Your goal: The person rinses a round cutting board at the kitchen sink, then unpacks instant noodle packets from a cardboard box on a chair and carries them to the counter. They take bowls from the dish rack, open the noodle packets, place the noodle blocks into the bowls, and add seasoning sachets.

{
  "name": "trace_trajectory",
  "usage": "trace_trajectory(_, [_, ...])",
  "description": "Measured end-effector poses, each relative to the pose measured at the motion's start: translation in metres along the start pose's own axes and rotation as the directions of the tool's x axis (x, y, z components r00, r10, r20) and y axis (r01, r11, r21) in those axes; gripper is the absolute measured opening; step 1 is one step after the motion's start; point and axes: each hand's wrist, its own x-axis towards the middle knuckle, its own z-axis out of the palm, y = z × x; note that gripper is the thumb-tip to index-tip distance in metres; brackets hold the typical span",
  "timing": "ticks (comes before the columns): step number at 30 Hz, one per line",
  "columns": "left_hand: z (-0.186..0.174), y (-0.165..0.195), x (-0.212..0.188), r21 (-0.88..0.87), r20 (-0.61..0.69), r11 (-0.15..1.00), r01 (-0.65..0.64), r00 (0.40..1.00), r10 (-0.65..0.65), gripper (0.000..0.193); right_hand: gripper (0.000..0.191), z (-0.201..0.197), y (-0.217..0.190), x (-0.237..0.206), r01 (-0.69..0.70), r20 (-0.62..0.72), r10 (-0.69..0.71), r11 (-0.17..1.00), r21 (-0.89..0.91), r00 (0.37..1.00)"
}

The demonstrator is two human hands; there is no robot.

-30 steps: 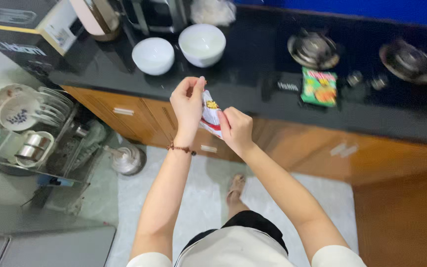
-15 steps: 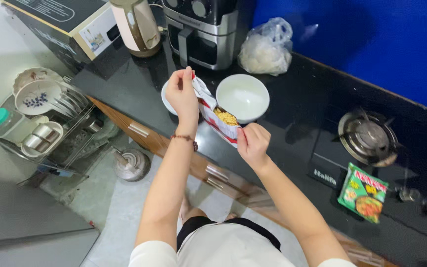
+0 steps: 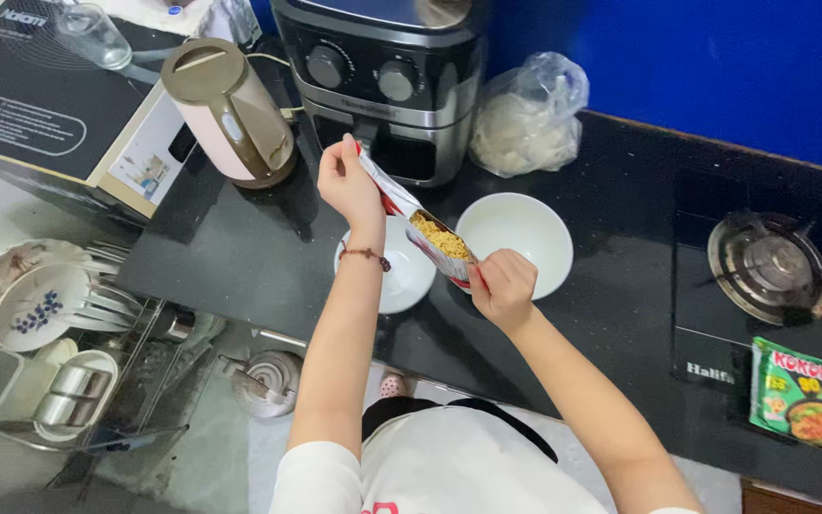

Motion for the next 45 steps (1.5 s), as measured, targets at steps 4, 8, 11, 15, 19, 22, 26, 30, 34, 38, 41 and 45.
trace_trajectory(4, [0.003,-0.023,0.022,0.085,-0.024,0.996,-0.023,0.999,0.025,0.025,0.020,0.022,0.001,-0.002,-0.035,-0.012,0.035,0.998,-0.042,0.999])
trace_trajectory(8, [0.013,-0.050,0.035,0.209,-0.061,0.978,-0.025,0.997,0.038,0.025,0.022,0.037,0.005,-0.004,-0.071,0.001,0.072,0.993,-0.092,0.997])
trace_trajectory(11, [0.017,-0.067,0.050,0.102,-0.104,0.994,0.034,0.994,-0.023,0.026,0.022,0.042,0.011,-0.003,-0.051,0.025,0.054,0.995,-0.088,0.998])
trace_trajectory(15, [0.004,-0.081,0.081,-0.004,-0.285,0.994,0.106,0.953,-0.103,0.027,0.024,0.035,0.021,-0.005,-0.058,0.025,0.061,0.993,-0.104,0.998])
trace_trajectory(19, [-0.019,-0.091,0.096,-0.013,-0.184,0.999,0.044,0.982,-0.046,0.022,0.021,0.032,0.031,-0.006,-0.031,0.076,0.036,0.997,-0.071,0.996])
trace_trajectory(22, [-0.034,-0.096,0.101,0.020,-0.222,0.998,0.058,0.974,-0.052,0.023,0.020,0.037,0.036,-0.005,0.004,0.100,-0.001,1.000,-0.029,0.995])
trace_trajectory(26, [-0.060,-0.088,0.106,-0.027,-0.168,0.997,0.070,0.983,-0.074,0.025,0.022,0.040,0.039,-0.004,0.009,0.106,-0.010,1.000,0.004,0.994])
trace_trajectory(30, [-0.100,-0.067,0.076,-0.094,0.147,0.970,0.225,0.966,-0.210,0.027,0.024,0.033,0.041,-0.008,-0.023,0.043,0.022,1.000,0.009,0.999])
trace_trajectory(34, [-0.115,-0.059,0.006,0.103,0.578,0.920,0.377,0.731,-0.364,0.013,0.025,0.027,0.045,-0.015,-0.112,-0.015,0.113,0.993,0.039,0.994])
trace_trajectory(38, [-0.111,-0.058,-0.048,0.172,0.702,0.797,0.579,0.496,-0.511,0.022,0.024,0.022,0.048,-0.028,-0.223,-0.013,0.224,0.971,0.086,0.974])
trace_trajectory(41, [-0.113,-0.058,-0.070,0.146,0.813,0.811,0.567,0.398,-0.424,0.036,0.027,0.021,0.050,-0.042,-0.377,-0.008,0.382,0.916,0.139,0.924])
trace_trajectory(45, [-0.129,-0.063,-0.081,0.294,0.785,0.899,0.324,0.455,-0.421,0.035,0.032,0.027,0.048,-0.063,-0.579,-0.021,0.602,0.777,0.245,0.798])
